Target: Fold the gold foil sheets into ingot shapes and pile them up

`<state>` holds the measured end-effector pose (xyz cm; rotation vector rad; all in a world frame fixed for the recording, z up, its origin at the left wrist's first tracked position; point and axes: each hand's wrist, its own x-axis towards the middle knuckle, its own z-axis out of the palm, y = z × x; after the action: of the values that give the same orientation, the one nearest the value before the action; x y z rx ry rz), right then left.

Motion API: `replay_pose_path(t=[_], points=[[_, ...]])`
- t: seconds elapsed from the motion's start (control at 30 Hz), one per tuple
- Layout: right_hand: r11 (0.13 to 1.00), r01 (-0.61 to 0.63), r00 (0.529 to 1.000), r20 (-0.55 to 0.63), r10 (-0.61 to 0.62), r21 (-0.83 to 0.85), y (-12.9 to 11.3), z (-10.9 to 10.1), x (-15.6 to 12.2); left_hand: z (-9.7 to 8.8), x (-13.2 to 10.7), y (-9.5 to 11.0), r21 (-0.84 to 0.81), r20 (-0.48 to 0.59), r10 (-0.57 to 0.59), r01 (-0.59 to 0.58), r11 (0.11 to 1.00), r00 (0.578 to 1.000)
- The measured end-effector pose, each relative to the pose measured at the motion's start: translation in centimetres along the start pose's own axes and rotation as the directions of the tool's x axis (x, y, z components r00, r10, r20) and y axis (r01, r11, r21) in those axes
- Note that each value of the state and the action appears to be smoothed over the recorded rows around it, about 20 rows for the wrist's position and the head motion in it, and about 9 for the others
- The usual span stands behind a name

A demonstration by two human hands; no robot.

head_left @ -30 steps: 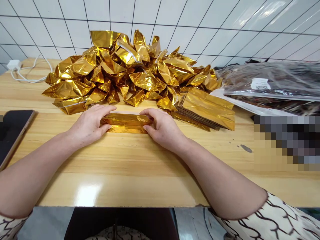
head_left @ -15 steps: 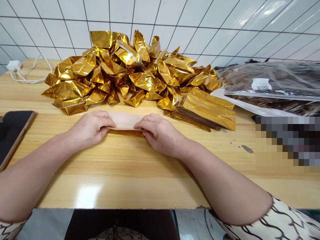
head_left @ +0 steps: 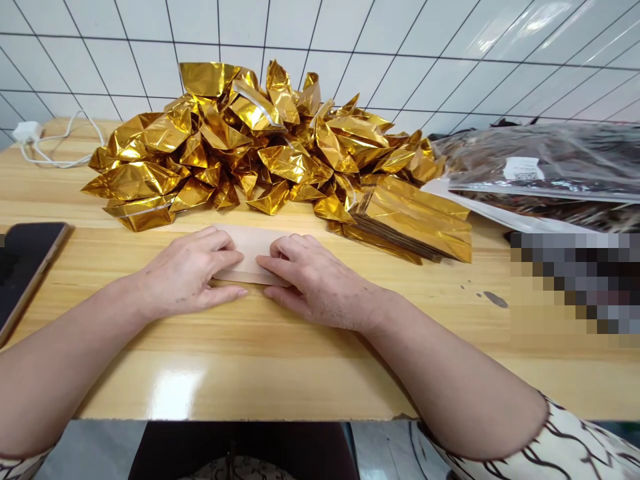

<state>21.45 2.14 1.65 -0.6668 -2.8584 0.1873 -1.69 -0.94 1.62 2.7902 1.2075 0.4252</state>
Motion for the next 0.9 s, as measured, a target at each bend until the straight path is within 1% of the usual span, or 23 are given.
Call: replay_pose_path(t=[0.1,0.17,0.27,0.63,0.9], points=[[1.000,-0.003,1.000,0.016,0.003,-0.004,-0.1,0.0,0.0,0.5,0.1,0.7,-0.011,0.015,0.063,-0.063,0.998,0.998],[1.000,-0.003,1.000,0.019,0.003,-0.005,-0.1,0.0,0.0,0.7,0.2,0.9,-0.001,0.046,0.066,-0.067,0.998,0.997],[1.000,-0.003,1.000,0.009,0.003,-0.008,-0.3,-0.1,0.1,0.8,0.3,1.0,0.012,0.082,0.054,-0.055,0.998,0.995],[1.000,-0.002,1.000,-0.016,0.002,-0.005,-0.5,0.0,0.1,0.7,0.6,1.1,0.019,0.139,0.025,-0.028,0.999,0.990],[0.999,-0.021,1.000,0.012,0.021,-0.031,0.2,-0.7,0.0,-0.3,0.4,0.6,-0.013,0.133,-0.048,0.050,0.999,0.990]])
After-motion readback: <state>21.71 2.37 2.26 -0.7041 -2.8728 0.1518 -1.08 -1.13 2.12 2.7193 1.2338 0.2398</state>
